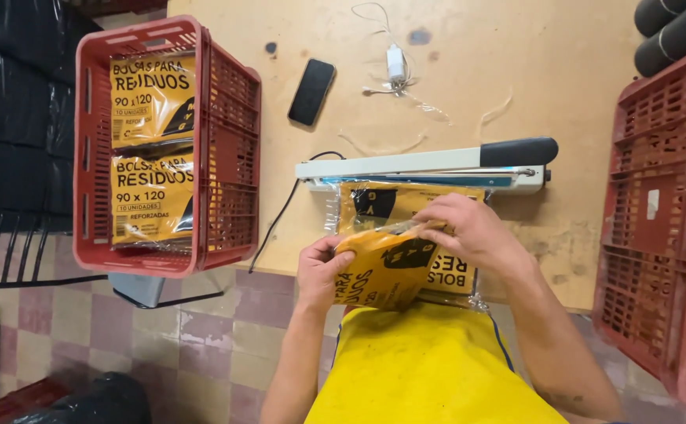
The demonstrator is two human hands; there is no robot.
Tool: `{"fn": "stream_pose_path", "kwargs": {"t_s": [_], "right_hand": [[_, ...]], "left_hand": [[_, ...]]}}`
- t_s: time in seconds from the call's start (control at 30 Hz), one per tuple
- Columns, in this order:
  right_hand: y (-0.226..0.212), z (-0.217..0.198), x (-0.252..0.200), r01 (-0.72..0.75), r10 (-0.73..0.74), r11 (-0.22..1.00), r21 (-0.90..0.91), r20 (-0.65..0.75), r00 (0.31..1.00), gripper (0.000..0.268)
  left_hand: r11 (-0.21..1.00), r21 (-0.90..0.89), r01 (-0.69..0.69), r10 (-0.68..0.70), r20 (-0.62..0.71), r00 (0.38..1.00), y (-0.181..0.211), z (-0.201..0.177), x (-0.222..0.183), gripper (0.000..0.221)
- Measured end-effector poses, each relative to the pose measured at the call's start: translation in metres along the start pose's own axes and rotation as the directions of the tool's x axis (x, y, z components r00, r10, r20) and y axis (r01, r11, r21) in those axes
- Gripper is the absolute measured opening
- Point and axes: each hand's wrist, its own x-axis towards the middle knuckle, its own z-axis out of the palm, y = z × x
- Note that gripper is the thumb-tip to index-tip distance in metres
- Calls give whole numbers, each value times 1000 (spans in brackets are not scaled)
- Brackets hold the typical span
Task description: The person repeatedly picks up packs of yellow trash bags from a red basket, places them on a heat sealer, presses the sealer to close the plastic, then returns the sealed packs to the basket. The process is repeated multiple times throughout the clip.
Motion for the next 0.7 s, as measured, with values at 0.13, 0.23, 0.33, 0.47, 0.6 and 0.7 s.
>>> {"fn": "stream_pose_path", "kwargs": {"t_s": [0.13,0.23,0.33,0.47,0.6,0.7], "right_hand": [[24,27,5,116,-121,991,-70,-71,990,10],[32,42,9,169,-189,978,-125,-170,967,6],[6,35,13,205,-204,979,-4,-130,970,13],[-81,35,36,109,-138,980,169,170,976,50],[-83,87,59,293,-231,929,-225,264,937,61],[-96,112,70,357,-328,908,-221,158,931,37]], "left_hand": [[999,-35,-2,2,-6,1000,7,-5,-3,21],[1000,-25,-18,17,-19,1000,-10,-27,-4,20],[992,-121,-48,41,-58,997,-20,-37,-12,24],[996,-2,-92,91,-22,996,28,-46,-38,20],[930,25,-366,352,222,909,70,-85,-39,20],[854,117,-507,482,189,855,122,-145,-33,20]]}}
